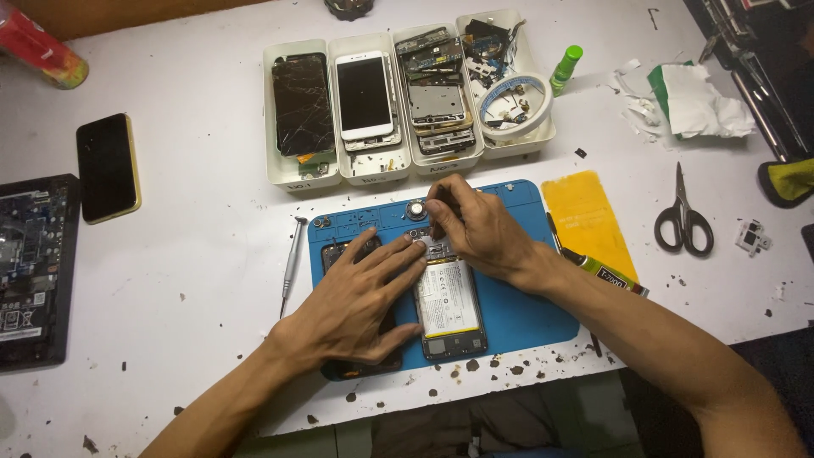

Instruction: Repairing internal components of a smartphone using a precision tool on a repair bench

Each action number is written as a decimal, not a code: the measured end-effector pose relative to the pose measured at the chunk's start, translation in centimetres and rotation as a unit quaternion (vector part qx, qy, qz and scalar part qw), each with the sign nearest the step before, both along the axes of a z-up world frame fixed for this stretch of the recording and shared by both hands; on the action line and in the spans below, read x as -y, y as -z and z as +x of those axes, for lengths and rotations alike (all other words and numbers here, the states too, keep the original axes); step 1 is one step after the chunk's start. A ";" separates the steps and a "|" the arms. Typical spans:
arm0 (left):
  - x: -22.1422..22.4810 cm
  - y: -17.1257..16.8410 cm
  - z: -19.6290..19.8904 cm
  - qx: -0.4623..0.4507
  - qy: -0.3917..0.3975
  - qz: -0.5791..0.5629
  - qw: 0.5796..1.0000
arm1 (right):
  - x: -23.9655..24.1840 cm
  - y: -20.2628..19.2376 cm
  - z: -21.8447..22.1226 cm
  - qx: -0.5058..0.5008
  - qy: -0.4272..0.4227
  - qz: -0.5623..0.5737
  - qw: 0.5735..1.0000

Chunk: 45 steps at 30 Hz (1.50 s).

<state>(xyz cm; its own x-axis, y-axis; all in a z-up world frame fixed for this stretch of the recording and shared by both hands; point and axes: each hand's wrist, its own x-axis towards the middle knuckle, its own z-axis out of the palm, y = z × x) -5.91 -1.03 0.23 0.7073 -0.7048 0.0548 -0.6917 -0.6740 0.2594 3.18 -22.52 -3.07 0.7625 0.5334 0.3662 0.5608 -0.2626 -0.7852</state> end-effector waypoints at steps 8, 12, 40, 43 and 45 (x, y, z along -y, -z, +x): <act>0.1 -0.7 0.1 -0.015 -0.002 0.003 1.000 | 0.1 0.4 -0.1 0.008 -0.002 0.010 1.000; 0.1 -1.1 0.2 -0.027 -0.005 0.004 1.000 | 0.2 0.4 -0.2 0.005 0.000 0.012 1.000; -0.1 -0.3 0.0 0.034 0.011 0.009 0.999 | 0.1 1.0 -0.1 0.015 0.009 0.021 1.000; -0.1 -0.7 0.2 0.027 0.015 0.007 1.000 | 0.1 1.0 0.0 0.021 0.012 0.028 0.999; -0.1 -0.4 0.1 0.024 0.012 0.008 1.000 | 0.1 0.9 -0.1 0.017 0.014 0.026 0.999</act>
<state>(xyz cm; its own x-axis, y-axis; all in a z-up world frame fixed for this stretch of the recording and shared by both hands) -5.76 -0.88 0.62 0.6867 -0.7229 0.0767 -0.7194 -0.6607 0.2142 3.08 -22.60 -3.98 0.7642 0.4908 0.4185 0.5798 -0.2383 -0.7792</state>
